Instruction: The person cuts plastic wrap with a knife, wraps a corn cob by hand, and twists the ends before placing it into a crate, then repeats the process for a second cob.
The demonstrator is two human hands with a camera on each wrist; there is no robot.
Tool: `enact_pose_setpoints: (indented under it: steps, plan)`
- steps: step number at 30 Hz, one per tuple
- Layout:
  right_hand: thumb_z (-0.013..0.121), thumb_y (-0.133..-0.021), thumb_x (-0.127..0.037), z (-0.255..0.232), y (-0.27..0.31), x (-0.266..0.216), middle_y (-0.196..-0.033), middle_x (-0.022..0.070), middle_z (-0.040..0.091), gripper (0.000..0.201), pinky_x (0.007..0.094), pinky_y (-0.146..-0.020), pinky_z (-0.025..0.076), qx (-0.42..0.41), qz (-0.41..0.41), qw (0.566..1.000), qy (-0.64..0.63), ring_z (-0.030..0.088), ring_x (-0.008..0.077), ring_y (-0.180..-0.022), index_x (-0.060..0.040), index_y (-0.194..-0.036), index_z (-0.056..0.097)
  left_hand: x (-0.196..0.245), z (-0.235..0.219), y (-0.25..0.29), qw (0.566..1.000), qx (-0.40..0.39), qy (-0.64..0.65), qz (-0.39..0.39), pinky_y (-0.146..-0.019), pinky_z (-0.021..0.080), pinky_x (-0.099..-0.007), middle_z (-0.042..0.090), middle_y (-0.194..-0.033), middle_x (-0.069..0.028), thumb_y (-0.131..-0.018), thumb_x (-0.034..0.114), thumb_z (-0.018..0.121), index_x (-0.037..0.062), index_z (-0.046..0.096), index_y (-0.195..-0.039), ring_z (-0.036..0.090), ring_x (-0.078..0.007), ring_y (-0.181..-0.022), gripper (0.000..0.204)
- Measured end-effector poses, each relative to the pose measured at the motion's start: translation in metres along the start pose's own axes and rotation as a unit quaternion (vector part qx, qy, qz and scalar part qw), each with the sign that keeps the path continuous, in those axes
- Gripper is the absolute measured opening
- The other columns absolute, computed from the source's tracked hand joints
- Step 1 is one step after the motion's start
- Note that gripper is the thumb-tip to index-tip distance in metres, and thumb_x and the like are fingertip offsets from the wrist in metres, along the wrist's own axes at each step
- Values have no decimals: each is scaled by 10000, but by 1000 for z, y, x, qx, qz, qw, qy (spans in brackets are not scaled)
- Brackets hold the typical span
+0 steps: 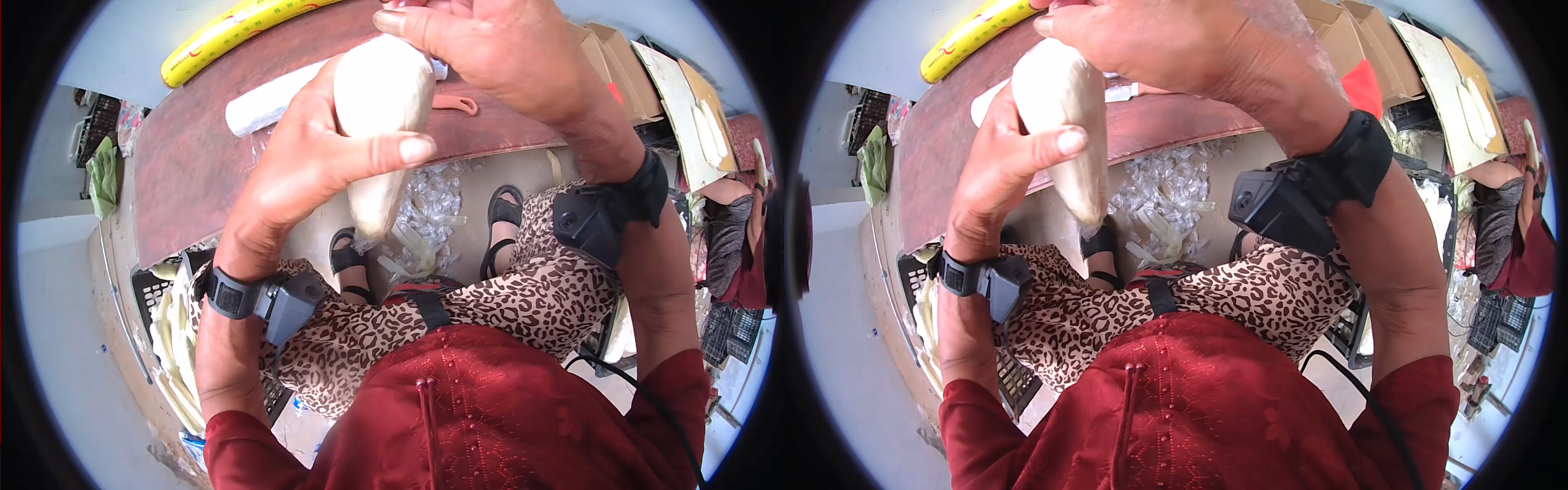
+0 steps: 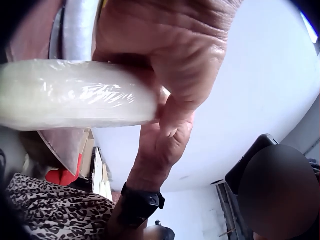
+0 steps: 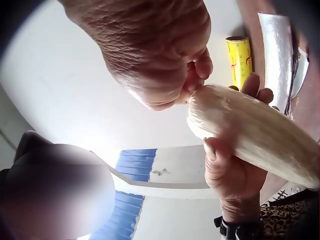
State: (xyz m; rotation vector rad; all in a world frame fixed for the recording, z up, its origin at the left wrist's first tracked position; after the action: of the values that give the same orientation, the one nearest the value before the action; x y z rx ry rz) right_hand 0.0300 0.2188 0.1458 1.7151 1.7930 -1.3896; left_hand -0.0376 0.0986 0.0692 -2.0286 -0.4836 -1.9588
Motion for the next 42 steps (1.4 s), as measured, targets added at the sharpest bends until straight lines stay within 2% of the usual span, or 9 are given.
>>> enact_pose_setpoints:
  steps: [5, 8, 12, 16, 21, 29, 33, 39, 42]
  plan:
    - [600, -920, -69, -7, -4, -1, -815, 52, 645, 118, 223, -648, 492, -5, -8, 999, -45, 609, 85, -754, 29, -977, 568, 5, 6, 2, 994, -27, 98, 34, -1020, 446, -387, 554, -1313, -234, -790, 400, 666, -38, 428, -1382, 583, -295, -1177, 774]
    - [594, -919, -35, -9, -10, 14, -815, 47, 637, 86, 217, -652, 495, -23, 7, 987, -160, 605, 81, -756, 28, -966, 560, 8, 5, 2, 982, -73, 161, 70, -1011, 426, -326, 614, -1255, -110, -830, 255, 691, -7, 478, -1342, 576, -179, -1153, 613]
    - [606, -916, -33, -10, -12, 13, -815, 38, 636, 76, 215, -655, 495, -20, 73, 990, -119, 600, 76, -755, 13, -957, 560, 12, -3, 1, 994, -23, 105, 35, -998, 441, -327, 620, -1240, -97, -763, 236, 779, -4, 472, -1351, 579, -183, -1152, 705]
    - [611, -920, -37, -13, 2, -2, -822, 28, 626, 83, 205, -653, 489, -36, -4, 999, 20, 593, 66, -766, 8, -962, 556, 4, -4, -2, 997, -9, 79, 4, -982, 451, -323, 638, -1197, -79, -701, 202, 845, 18, 488, -1340, 587, -170, -1112, 754]
    - [619, -919, -38, -1, 0, 16, -824, 25, 623, 92, 198, -667, 490, -67, 9, 994, -84, 588, 59, -767, 8, -968, 557, 7, 10, -1, 995, -67, 68, -10, -963, 456, -312, 656, -1128, -45, -697, 189, 859, 37, 517, -1297, 589, -151, -1065, 706]
    - [619, -912, -21, -6, -4, 14, -824, 32, 618, 91, 210, -638, 500, -35, 0, 995, -89, 589, 66, -751, 6, -970, 555, 5, 8, -7, 999, -3, -18, 51, -927, 495, -317, 669, -1100, -111, -714, 159, 856, -5, 469, -1276, 625, -177, -1038, 701]
    - [620, -905, -21, -9, -5, 28, -814, 31, 630, 86, 206, -590, 494, -35, 77, 993, -78, 592, 61, -706, 8, -961, 561, 5, 10, -10, 997, 39, -32, 58, -893, 521, -313, 676, -1086, -124, -746, 138, 839, -32, 420, -1302, 650, -178, -1009, 716]
    - [649, -900, -68, -15, -11, 23, -808, 39, 658, 112, 211, -586, 500, -52, 140, 988, -39, 609, 66, -693, -7, -964, 581, 6, 10, -10, 999, -34, 10, -7, -928, 484, -307, 659, -1139, -89, -832, 213, 763, 4, 492, -1303, 610, -156, -1051, 582]
    - [598, -938, -50, -7, -11, 42, -796, -12, 583, 48, 209, -606, 460, -18, 62, 989, -135, 559, 45, -710, -43, -957, 554, 4, 9, -5, 996, -60, 64, -5, -960, 453, -307, 625, -1206, -68, -869, 267, 711, 31, 502, -1340, 573, -147, -1102, 567]
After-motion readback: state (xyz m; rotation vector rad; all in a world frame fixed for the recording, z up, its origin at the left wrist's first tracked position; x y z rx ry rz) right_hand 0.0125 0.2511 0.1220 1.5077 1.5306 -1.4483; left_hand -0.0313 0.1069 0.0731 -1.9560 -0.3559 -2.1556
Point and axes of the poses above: each hand's wrist, its own y-axis away from the middle knuckle, its own z-axis out of the palm, x = y × z, the point moved 6 cm from there along -y, towards the middle knuckle
